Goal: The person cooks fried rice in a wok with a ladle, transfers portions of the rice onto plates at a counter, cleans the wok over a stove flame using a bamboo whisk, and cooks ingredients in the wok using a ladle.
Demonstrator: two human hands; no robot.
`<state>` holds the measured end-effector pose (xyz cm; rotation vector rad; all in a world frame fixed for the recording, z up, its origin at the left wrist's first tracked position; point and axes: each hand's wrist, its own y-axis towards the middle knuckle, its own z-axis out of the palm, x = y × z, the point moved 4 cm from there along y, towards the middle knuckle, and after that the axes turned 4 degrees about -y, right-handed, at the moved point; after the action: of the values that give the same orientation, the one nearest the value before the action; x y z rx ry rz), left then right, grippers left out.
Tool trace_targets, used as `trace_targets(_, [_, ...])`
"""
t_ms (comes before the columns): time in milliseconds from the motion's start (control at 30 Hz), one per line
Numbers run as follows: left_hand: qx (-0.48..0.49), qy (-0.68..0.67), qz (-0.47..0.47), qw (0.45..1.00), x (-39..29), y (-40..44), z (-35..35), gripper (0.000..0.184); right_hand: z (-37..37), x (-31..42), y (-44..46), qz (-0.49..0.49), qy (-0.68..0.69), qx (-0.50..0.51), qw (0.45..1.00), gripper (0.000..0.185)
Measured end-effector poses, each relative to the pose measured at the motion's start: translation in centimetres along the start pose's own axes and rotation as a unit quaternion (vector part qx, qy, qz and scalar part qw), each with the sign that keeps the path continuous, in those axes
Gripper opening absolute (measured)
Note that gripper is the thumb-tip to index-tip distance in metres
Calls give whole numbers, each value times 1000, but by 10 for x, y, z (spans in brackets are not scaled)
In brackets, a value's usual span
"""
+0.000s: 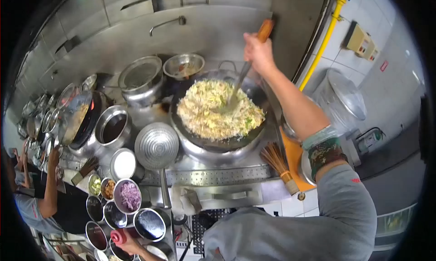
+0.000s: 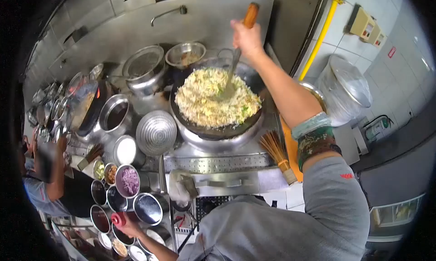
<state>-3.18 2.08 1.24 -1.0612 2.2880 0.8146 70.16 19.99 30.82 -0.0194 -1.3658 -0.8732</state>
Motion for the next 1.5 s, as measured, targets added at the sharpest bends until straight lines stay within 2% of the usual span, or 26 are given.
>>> trace_targets(33, [-31,-41,31,998,-24,11,-6,72,3,28,11,2,27,-37,999,28])
trace_targets(67, [-49,-29,13,998,-44,21,-18,73,0,54,13,28,17,-9,999,27])
trace_targets(100, [-11,-24,39,999,8,-50,-4,70,-22,87,12,25,-34,72,996,27])
trace_targets(167, [24,-56,24,998,-37,-24,-49,67,-35,106,-2,37,-21,154,987,33])
trace_targets(200, [-28,-108,177,978,-42,-9,-64,66,-42,96,-17,45,-21,120,992,33])
trace_targets(233, [39,-119,131,983,-69,-10,-90,67,-50,82,-34,53,-28,88,994,33])
trace_targets(333, [26,-79,198,977,-97,-4,-118,67,-47,20,-69,24,68,-33,997,26])
trace_targets(367, [61,-241,192,949,-107,-6,-117,69,-52,9,-58,14,86,-12,996,27])
trace_targets(400, [95,-399,180,894,-119,-10,-111,71,-51,23,-53,2,73,-31,997,27])
trace_targets(433, [83,-410,186,889,-146,-17,-107,71,-44,42,-45,-10,63,-46,997,27])
trace_targets(500, [239,-527,291,762,-215,-42,-105,76,-36,79,-47,-56,85,-26,995,29])
trace_targets(567, [351,-424,297,780,-280,-72,-102,76,-28,73,-61,-62,112,7,992,31])
trace_targets(600, [420,-372,298,772,-305,-88,-90,75,-17,45,-77,-32,78,-47,995,33])
trace_targets(633, [487,-315,295,760,-325,-105,-73,75,-15,22,-94,1,43,-102,994,35])
trace_targets(700, [565,-244,385,688,-370,-142,-42,67,-18,4,-111,-32,85,-29,995,36])
trace_targets(767, [563,-159,501,638,-398,-173,-8,61,-24,4,-127,-32,77,-21,996,37])
trace_targets(833, [535,-16,566,627,-433,-207,-7,57,-40,1,-148,-12,74,-19,997,39])
trace_targets(933, [446,55,632,631,-472,-234,30,58,-57,19,-191,-40,127,-11,991,38])
trace_targets(1000, [394,87,630,663,-504,-242,49,59,-72,25,-213,-97,75,-18,992,37])
trace_targets(1067, [357,94,643,671,-530,-246,76,60,-85,25,-228,-118,92,-29,988,37])
trace_targets(1133, [295,141,605,725,-550,-231,94,58,-97,30,-234,-136,104,-42,984,37])
trace_targets(1233, [296,183,543,764,-558,-200,81,55,-110,31,-240,-118,142,-60,981,39])
trace_targets(1300, [317,248,531,745,-546,-191,64,46,-116,25,-242,-112,171,-58,977,39])
trace_targets(1333, [323,275,534,731,-535,-185,65,48,-118,23,-243,-113,173,-62,976,39])
trace_targets(1433, [369,320,555,673,-507,-198,53,63,-118,22,-242,-128,177,-44,975,39])
trace_targets(1500, [365,289,573,675,-501,-209,58,73,-116,24,-241,-130,166,-53,976,39])
